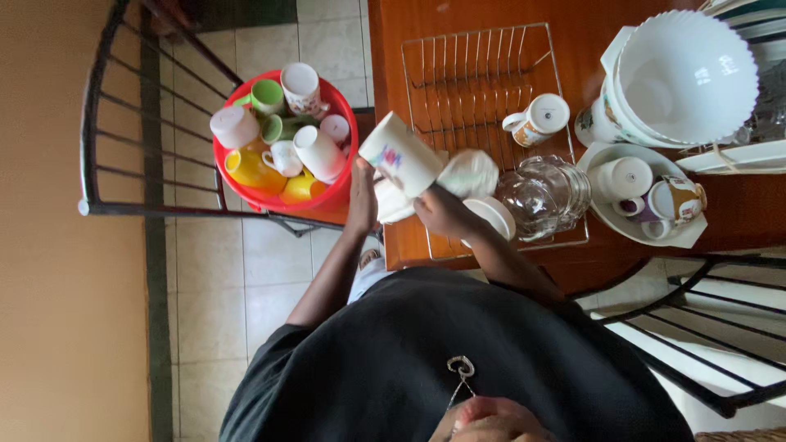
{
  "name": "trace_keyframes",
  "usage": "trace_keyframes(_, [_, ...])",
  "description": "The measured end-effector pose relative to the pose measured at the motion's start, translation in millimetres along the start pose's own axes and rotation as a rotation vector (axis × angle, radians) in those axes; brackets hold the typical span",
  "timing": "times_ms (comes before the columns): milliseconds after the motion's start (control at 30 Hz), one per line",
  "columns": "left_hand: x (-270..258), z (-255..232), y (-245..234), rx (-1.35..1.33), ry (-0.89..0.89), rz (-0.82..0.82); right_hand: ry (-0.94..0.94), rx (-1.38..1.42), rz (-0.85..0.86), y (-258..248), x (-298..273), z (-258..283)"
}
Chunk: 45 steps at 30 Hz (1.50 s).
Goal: The person wipes the inside and outside of several cups and mugs with a cloth, placing them on a drying rack and later into a red basin.
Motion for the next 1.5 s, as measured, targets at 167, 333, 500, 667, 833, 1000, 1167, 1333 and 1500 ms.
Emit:
trace_keyframes(167, [-17,-15,18,-0.477,-0.208,-0.044,0.400,-0.275,0.265,46,1,-71])
trace_keyframes(333, [1,-18,12,-0.564,-0.293,-0.186,-0.025,-0.437,-0.033,42,11,-19])
trace_keyframes(500, [17,-41,4,-0.708,-0.250,-0.248,-0.371,-0.028,-0.657,-56,5,91])
trace_keyframes(667, [12,-32,4,-0.690,-0.346,-0.247,-0.168,-0.220,-0.542,-79,34,103])
trace_keyframes(833, [21,-29,-23,-0.600,-0.192,-0.351,0.267,0.021,-0.327,-8,40,-12])
trace_keyframes(1000, [18,-44,-30,-0.507,-0.074,-0.380,0.325,0.713,-0.233,38,27,-26])
trace_keyframes(1167, [39,-61,-32,-0.493,-0.119,-0.289,-0.213,-0.113,-0.299,28,30,90])
trace_keyframes(1333, [36,-42,-25,-0.395,-0.176,-0.189,-0.138,-0.403,-0.256,26,47,98])
trace_keyframes(1500, [33,-24,-25,-0.214,-0.188,-0.057,0.386,0.130,0.174,53,54,30])
Point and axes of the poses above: each hand's wrist, its own x-axis towards the middle knuckle, its own y-axis out of the palm, z = x × y, the point moved 10 cm from there along x, towards the middle knuckle, and after that the axes turned 10 degrees about y, right-handed, at the moved point
